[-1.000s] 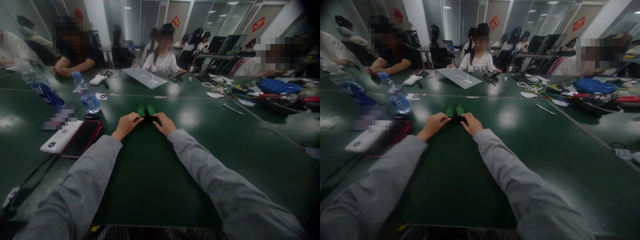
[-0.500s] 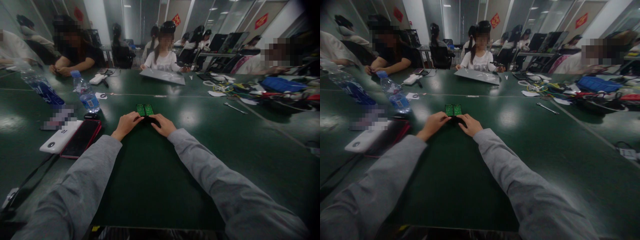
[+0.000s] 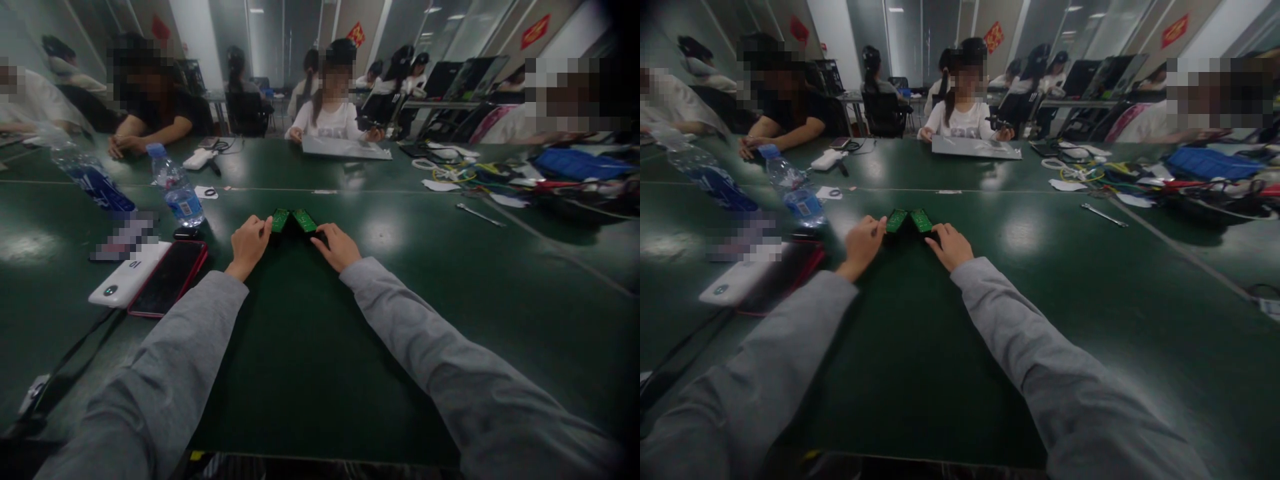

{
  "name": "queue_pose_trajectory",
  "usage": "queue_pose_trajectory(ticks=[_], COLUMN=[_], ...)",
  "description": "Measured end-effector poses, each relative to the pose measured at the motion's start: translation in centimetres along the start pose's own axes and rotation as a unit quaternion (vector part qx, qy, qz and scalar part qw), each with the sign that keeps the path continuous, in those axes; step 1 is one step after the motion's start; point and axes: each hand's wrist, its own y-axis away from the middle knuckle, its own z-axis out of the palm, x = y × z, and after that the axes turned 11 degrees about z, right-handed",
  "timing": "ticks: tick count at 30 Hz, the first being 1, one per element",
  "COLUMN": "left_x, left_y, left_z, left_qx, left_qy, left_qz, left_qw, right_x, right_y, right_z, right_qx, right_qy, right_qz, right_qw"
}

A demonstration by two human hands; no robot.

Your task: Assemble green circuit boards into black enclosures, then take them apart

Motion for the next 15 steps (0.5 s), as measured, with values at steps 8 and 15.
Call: queue_pose_trajectory(ticks=[8, 15], left_x=[0.5, -0.7], left_y=[0.0, -0.1], left_z=[-0.2, 1.1], left_qx=[0.020, -0.031], left_qy=[0.068, 0.169], left_qz=[0.007, -0.025], left_qw=[0.997, 0.985], right_x=[0.1, 0.9], right_y=[0.0, -0.2], right_z=[0.1, 0.6], right_qx=[0.029, 0.081], right_qy=[0.022, 0.015], right_qz=[-0.008, 0.003], right_qw=[0.999, 0.997])
